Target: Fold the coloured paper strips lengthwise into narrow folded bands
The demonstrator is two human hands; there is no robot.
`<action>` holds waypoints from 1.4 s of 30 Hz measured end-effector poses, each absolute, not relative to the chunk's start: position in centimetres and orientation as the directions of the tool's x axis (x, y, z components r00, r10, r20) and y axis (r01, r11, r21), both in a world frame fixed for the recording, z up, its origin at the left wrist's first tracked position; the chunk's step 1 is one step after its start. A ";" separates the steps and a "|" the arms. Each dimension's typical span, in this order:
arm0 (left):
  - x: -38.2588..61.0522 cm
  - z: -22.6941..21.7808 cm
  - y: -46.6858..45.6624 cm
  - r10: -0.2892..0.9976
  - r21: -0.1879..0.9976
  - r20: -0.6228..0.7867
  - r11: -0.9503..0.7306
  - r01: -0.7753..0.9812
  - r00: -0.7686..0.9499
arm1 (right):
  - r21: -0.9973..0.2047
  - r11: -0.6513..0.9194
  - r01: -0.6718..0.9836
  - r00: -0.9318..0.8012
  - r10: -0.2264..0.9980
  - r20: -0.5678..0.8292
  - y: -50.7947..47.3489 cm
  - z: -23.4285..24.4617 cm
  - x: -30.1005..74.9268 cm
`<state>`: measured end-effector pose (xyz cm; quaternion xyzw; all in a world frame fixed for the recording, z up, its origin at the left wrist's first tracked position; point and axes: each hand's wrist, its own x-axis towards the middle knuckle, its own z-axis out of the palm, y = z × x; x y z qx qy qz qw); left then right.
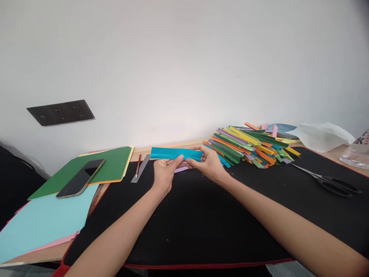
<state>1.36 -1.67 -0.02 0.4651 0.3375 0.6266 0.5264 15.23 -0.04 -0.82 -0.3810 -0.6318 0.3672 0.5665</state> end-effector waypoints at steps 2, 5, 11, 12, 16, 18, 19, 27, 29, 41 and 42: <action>1.4 -0.1 -1.6 0.972 0.918 0.232 -0.227 -0.325 -0.026 | -0.892 0.440 0.108 -0.046 0.898 0.437 0.1 -0.9 15.3; 1.3 0.0 -1.5 0.973 0.917 0.226 -0.228 -0.327 -0.044 | -0.926 0.376 -0.028 -0.114 0.919 0.376 0.1 -0.9 15.4; 1.1 0.3 -1.4 0.971 0.908 0.232 -0.238 -0.346 -0.059 | -0.930 0.239 -0.279 -0.247 0.918 0.310 0.1 -0.7 15.5; 1.1 0.3 -1.4 0.971 0.907 0.233 -0.237 -0.348 -0.054 | -0.929 0.229 -0.289 -0.252 0.918 0.305 0.0 -0.6 15.6; 0.7 0.2 -1.1 0.973 0.899 0.227 -0.229 -0.373 -0.049 | -0.923 0.207 -0.324 -0.292 0.906 0.306 0.0 -0.4 15.7; 0.5 0.2 -0.9 0.974 0.897 0.223 -0.224 -0.382 -0.046 | -0.917 0.208 -0.340 -0.322 0.890 0.321 0.0 -0.3 15.8; 0.5 0.3 -0.8 0.974 0.897 0.223 -0.221 -0.382 -0.041 | -0.915 0.209 -0.346 -0.339 0.881 0.329 -0.1 -0.2 15.9; 0.9 0.3 -1.3 0.975 0.926 0.221 -0.211 -0.314 -0.004 | -0.940 0.198 -0.279 -0.310 0.908 0.283 0.2 -0.5 16.2; 0.9 0.0 -1.1 0.979 0.937 0.203 -0.189 -0.293 0.018 | -0.960 0.179 -0.217 -0.249 0.940 0.232 0.4 -0.6 16.3; 0.5 0.2 -0.7 0.982 0.958 0.187 -0.187 -0.219 -0.023 | -0.915 0.303 0.265 -0.378 0.906 0.190 1.0 -0.3 17.8; 0.6 0.1 -0.8 0.983 0.963 0.182 -0.177 -0.204 0.003 | -0.901 0.320 0.292 -0.403 0.896 0.187 1.0 -0.3 17.8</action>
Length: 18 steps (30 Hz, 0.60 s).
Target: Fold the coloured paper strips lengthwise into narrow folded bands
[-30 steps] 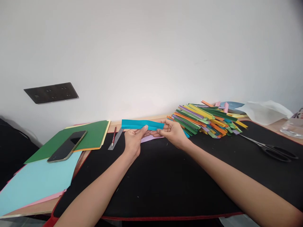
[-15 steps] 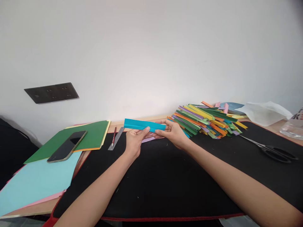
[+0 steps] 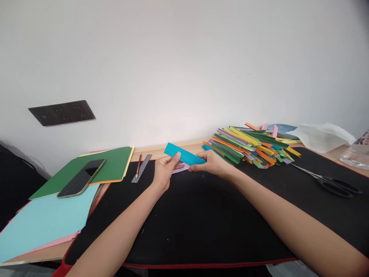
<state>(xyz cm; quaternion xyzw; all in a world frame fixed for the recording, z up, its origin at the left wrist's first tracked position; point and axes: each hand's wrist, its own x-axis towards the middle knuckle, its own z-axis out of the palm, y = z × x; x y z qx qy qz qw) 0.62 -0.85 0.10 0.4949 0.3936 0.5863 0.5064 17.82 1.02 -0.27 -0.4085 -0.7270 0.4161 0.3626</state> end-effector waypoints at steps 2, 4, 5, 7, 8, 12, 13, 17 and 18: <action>0.8 -0.2 -1.0 0.984 0.972 0.171 -0.160 -0.173 0.050 | -0.893 0.333 0.301 -0.464 0.870 0.168 1.0 -0.2 17.7; 0.9 -0.5 -1.1 0.983 0.979 0.164 -0.151 -0.139 0.085 | -0.901 0.324 0.290 -0.516 0.845 0.137 0.9 -0.1 17.6; 1.0 -0.6 -1.1 0.981 0.980 0.166 -0.153 -0.125 0.103 | -0.902 0.318 0.291 -0.531 0.838 0.124 0.9 0.0 17.6; 1.1 -0.8 -1.2 0.976 0.982 0.172 -0.160 -0.100 0.132 | -0.895 0.314 0.316 -0.544 0.833 0.100 0.9 0.0 17.6; 1.1 -0.9 -1.2 0.976 0.983 0.173 -0.162 -0.090 0.135 | -0.890 0.316 0.330 -0.550 0.830 0.090 0.9 0.0 17.5; 1.1 -1.0 -1.1 0.981 0.984 0.164 -0.154 -0.093 0.102 | -0.931 0.257 0.259 -0.606 0.794 0.051 0.8 -0.1 17.5; 1.1 -1.0 -1.0 0.983 0.984 0.158 -0.149 -0.101 0.095 | -0.949 0.227 0.218 -0.622 0.782 0.045 0.8 -0.1 17.5; 0.9 -1.0 -0.9 0.987 0.987 0.142 -0.135 -0.092 0.076 | -0.982 0.144 0.123 -0.658 0.753 0.028 0.7 0.0 17.6; 0.8 -1.0 -0.8 0.987 0.987 0.141 -0.134 -0.089 0.078 | -0.985 0.129 0.116 -0.663 0.749 0.020 0.7 0.0 17.6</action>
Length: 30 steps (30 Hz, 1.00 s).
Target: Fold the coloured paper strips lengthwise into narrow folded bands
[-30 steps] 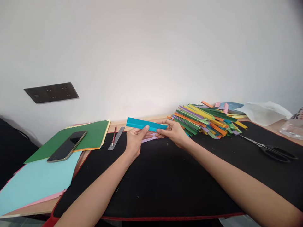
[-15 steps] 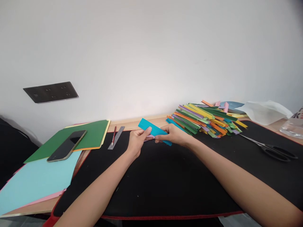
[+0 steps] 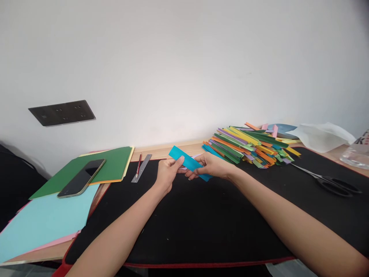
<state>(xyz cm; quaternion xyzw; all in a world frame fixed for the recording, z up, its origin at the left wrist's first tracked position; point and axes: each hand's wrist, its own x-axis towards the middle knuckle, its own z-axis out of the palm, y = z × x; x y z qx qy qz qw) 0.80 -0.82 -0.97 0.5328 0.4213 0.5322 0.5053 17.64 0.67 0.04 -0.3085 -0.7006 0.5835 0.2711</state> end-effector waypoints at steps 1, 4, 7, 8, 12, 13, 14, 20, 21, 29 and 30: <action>0.7 -1.0 -0.7 0.986 0.987 0.142 -0.134 -0.089 0.085 | -0.987 0.115 0.111 -0.668 0.744 0.012 0.7 0.0 17.7; 0.2 -0.9 -0.3 0.985 0.984 0.151 -0.142 -0.106 0.087 | -0.991 0.088 0.103 -0.686 0.728 -0.006 0.8 -0.2 18.0; -0.4 -0.5 0.2 0.985 0.980 0.168 -0.163 -0.113 0.036 | -0.990 0.077 0.122 -0.706 0.708 -0.032 1.1 -0.3 18.4; -0.6 -0.3 0.3 0.985 0.979 0.170 -0.167 -0.115 0.018 | -0.988 0.079 0.136 -0.710 0.703 -0.042 1.1 -0.3 18.5; -0.8 0.5 0.2 0.985 0.976 0.170 -0.170 -0.140 -0.007 | -0.977 0.107 0.184 -0.717 0.695 -0.059 1.0 -0.2 18.8; -0.8 0.7 0.1 0.986 0.975 0.169 -0.167 -0.146 0.002 | -0.975 0.107 0.192 -0.718 0.693 -0.065 0.9 -0.1 18.8; -0.7 0.8 0.0 0.986 0.975 0.167 -0.163 -0.149 0.013 | -0.974 0.103 0.199 -0.721 0.689 -0.074 0.9 -0.1 18.8; -0.3 0.5 -0.4 0.980 0.980 0.181 -0.174 -0.092 0.080 | -0.956 0.141 0.258 -0.698 0.711 -0.083 0.7 -0.2 18.4; -0.2 0.4 -0.4 0.977 0.980 0.181 -0.170 -0.100 0.110 | -0.951 0.172 0.255 -0.670 0.741 -0.046 0.7 -0.3 18.3; 0.7 0.0 -1.1 0.943 0.989 0.128 -0.144 0.030 0.307 | -0.955 0.124 -0.271 -0.192 0.965 0.180 1.3 -1.8 16.6; 0.8 -0.2 -1.2 0.933 0.986 0.124 -0.155 0.068 0.338 | -0.942 0.121 -0.313 -0.160 0.971 0.178 1.2 -1.8 16.4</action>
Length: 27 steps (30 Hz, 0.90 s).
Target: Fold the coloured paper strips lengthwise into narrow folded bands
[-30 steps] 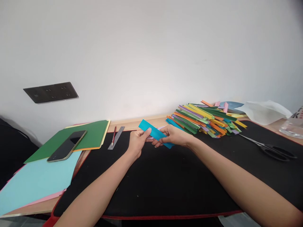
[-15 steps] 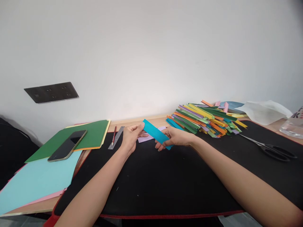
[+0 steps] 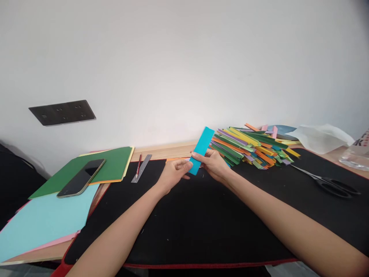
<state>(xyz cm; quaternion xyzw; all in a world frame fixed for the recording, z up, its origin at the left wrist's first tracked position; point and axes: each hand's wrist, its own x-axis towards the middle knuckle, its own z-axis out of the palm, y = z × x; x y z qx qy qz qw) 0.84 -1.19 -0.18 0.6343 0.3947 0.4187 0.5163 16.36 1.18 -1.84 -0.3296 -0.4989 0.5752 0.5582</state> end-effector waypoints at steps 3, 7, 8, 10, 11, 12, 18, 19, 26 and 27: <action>1.0 -0.9 -1.1 0.927 0.983 0.105 -0.152 0.104 0.359 | -0.916 0.120 -0.383 -0.129 0.975 0.182 0.7 -1.8 15.7; 0.7 -1.2 -0.8 0.943 0.993 0.098 -0.112 0.024 0.318 | -0.911 0.110 -0.399 -0.058 0.988 0.145 0.5 -1.5 15.2; 0.6 -1.1 -0.7 0.943 0.994 0.105 -0.109 -0.005 0.316 | -0.906 0.109 -0.408 -0.037 0.990 0.136 0.5 -1.4 15.2; 0.4 -0.9 -0.6 0.945 0.993 0.113 -0.100 -0.058 0.307 | -0.903 0.121 -0.412 0.002 0.991 0.132 0.8 -1.3 15.4; 0.3 -0.7 -0.5 0.948 0.993 0.111 -0.091 -0.080 0.298 | -0.904 0.132 -0.406 0.021 0.991 0.135 1.0 -1.2 15.6; 0.2 -0.6 -0.5 0.952 0.992 0.106 -0.080 -0.100 0.287 | -0.908 0.143 -0.394 0.041 0.990 0.138 1.1 -1.1 15.8; -0.5 -0.1 0.1 0.973 0.975 0.111 -0.067 -0.213 0.200 | -0.914 0.162 -0.371 0.075 0.987 0.144 2.5 -0.7 18.1; -0.5 0.0 0.1 0.974 0.973 0.119 -0.076 -0.216 0.193 | -0.913 0.162 -0.375 0.077 0.987 0.143 2.7 -0.7 18.5; -0.7 0.6 0.0 0.979 0.983 0.108 -0.079 -0.166 0.171 | -0.930 0.366 -0.036 0.352 0.875 0.331 2.9 -0.7 19.8; -0.8 0.7 0.0 0.978 0.986 0.103 -0.076 -0.151 0.181 | -0.897 0.433 0.089 0.358 0.827 0.434 2.7 -0.6 19.8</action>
